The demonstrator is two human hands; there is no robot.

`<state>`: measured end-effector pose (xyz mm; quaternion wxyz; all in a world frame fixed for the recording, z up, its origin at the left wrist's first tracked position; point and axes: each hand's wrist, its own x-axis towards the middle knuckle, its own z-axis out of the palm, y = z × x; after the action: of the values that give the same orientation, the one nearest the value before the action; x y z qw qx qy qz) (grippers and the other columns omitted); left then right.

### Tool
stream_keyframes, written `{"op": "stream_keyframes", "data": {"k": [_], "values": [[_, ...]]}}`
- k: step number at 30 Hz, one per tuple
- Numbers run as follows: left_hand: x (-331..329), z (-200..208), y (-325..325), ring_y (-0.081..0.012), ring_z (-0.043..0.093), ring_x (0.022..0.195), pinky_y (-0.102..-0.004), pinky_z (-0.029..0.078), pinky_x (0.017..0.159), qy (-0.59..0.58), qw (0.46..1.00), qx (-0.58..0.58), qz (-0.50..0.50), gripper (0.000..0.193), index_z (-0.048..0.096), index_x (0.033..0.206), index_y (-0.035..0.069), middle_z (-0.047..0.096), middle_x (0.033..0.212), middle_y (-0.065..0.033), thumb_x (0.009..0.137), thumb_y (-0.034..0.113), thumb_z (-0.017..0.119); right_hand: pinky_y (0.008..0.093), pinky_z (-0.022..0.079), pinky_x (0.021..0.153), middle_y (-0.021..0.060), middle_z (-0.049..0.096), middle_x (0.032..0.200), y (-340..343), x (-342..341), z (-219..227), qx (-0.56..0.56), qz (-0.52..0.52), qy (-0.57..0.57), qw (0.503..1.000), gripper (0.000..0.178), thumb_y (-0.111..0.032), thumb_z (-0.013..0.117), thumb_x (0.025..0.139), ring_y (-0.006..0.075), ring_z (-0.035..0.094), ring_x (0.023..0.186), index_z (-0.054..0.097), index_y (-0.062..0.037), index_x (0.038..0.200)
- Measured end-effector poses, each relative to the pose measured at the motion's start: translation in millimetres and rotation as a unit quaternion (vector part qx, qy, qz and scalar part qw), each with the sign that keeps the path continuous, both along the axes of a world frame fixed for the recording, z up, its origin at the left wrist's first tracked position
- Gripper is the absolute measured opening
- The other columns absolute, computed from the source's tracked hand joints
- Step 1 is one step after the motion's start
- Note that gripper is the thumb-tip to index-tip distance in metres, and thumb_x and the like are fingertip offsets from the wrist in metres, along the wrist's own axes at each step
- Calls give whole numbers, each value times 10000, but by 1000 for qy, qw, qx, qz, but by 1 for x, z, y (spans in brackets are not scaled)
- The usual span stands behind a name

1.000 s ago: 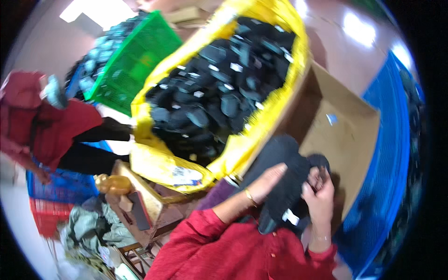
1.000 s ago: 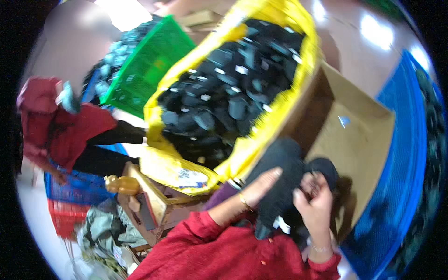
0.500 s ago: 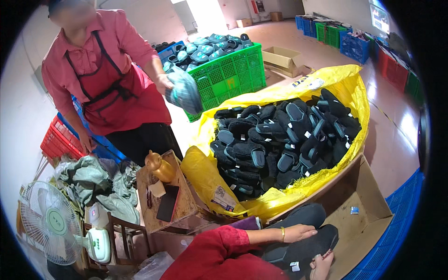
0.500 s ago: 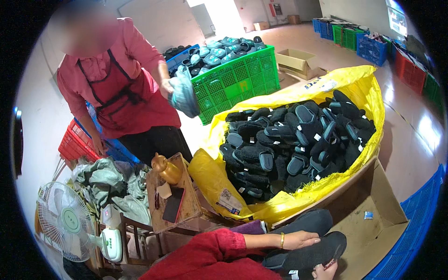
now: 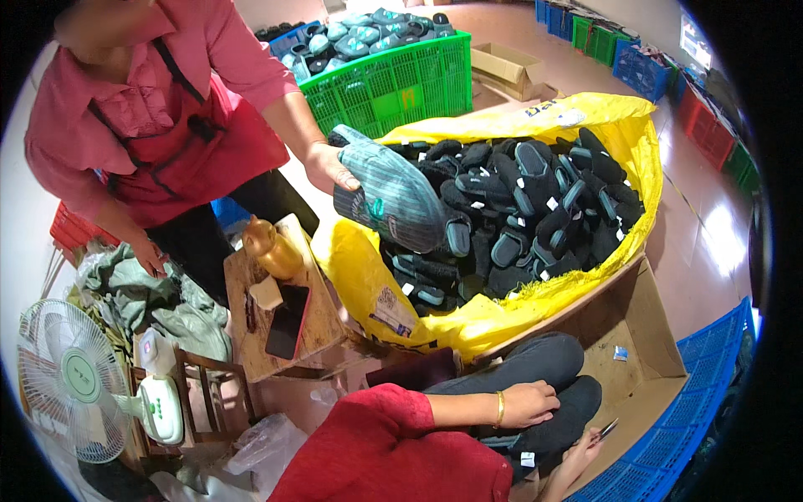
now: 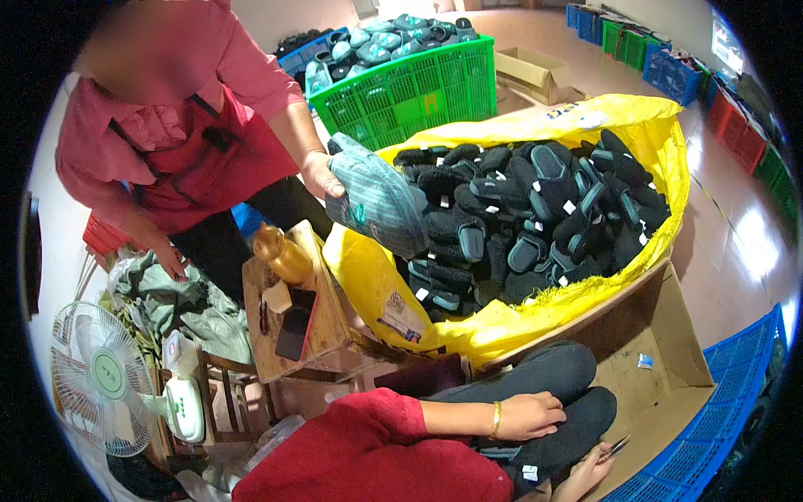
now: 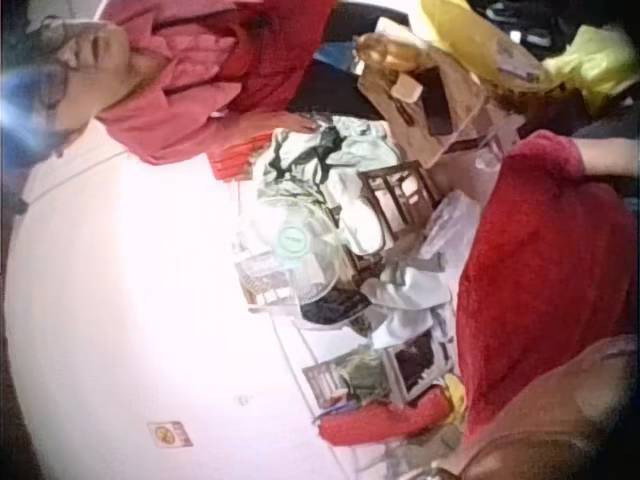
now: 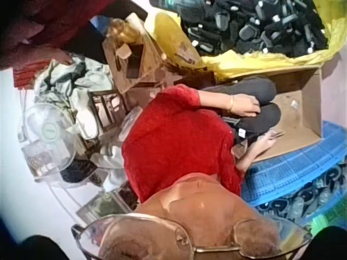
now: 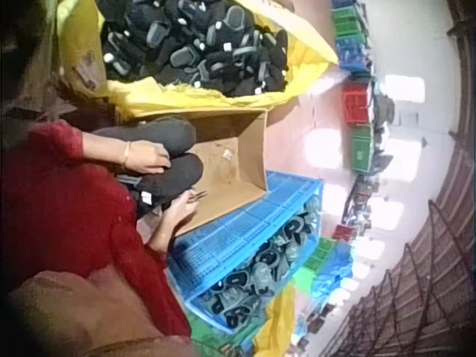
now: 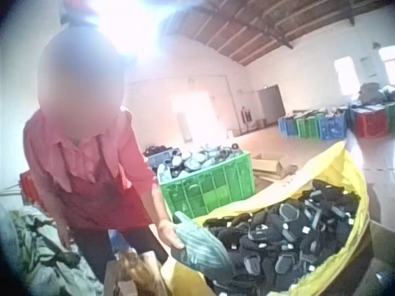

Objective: The person trims excess fabric from black slippers using scissors. They pick up each slipper from a yellow sack, cut the edges, and place the finished slippers into a blue crate.

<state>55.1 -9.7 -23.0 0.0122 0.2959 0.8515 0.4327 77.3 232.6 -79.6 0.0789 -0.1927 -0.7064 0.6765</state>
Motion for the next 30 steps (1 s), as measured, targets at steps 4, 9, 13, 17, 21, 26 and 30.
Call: {"op": "stream_keyframes", "data": {"k": [4,9,13,17,21,26,30], "values": [[11,0,-13,-307,532,931,-372,451,805,1,998,63,16,184,572,949,31,567,959,-125,817,159,586,198,275,553,-15,376,791,-30,-13,49,124,12,112,986,101,-108,437,946,64,327,632,452,-35,1015],[29,41,-55,-262,539,802,-355,447,706,148,970,138,134,74,592,855,78,559,803,-71,806,133,594,237,424,659,27,512,831,-65,-29,87,299,142,76,941,70,-47,496,902,102,488,726,520,-6,954],[55,73,-96,-225,547,750,-328,447,660,233,915,61,325,137,632,814,104,568,766,-48,707,118,717,300,471,649,104,617,824,-87,-34,99,376,190,67,905,100,-68,514,892,136,591,736,545,9,948],[73,79,-128,-209,522,771,-331,430,701,352,812,-73,461,218,633,854,119,558,798,-14,662,97,733,296,460,635,91,593,763,-88,-35,103,395,219,29,892,98,-85,519,892,122,570,700,548,-3,936],[85,68,-145,-187,503,854,-315,410,771,364,769,-152,503,290,643,936,148,560,893,11,662,83,713,253,423,609,37,516,704,-88,-34,101,372,209,25,904,69,-68,517,888,78,477,641,539,-6,907],[87,65,-155,-217,497,881,-321,388,803,345,748,-171,541,351,608,1041,115,558,954,-45,707,96,714,210,414,651,-8,515,762,-71,-41,79,309,208,44,927,42,-26,510,882,48,472,699,533,-1,905],[85,65,-158,-220,496,877,-321,388,798,338,741,-176,553,384,617,1064,114,554,951,-49,694,95,717,197,414,683,-10,522,802,-65,-42,72,283,199,48,937,43,-4,514,877,46,480,731,530,6,916]]}}
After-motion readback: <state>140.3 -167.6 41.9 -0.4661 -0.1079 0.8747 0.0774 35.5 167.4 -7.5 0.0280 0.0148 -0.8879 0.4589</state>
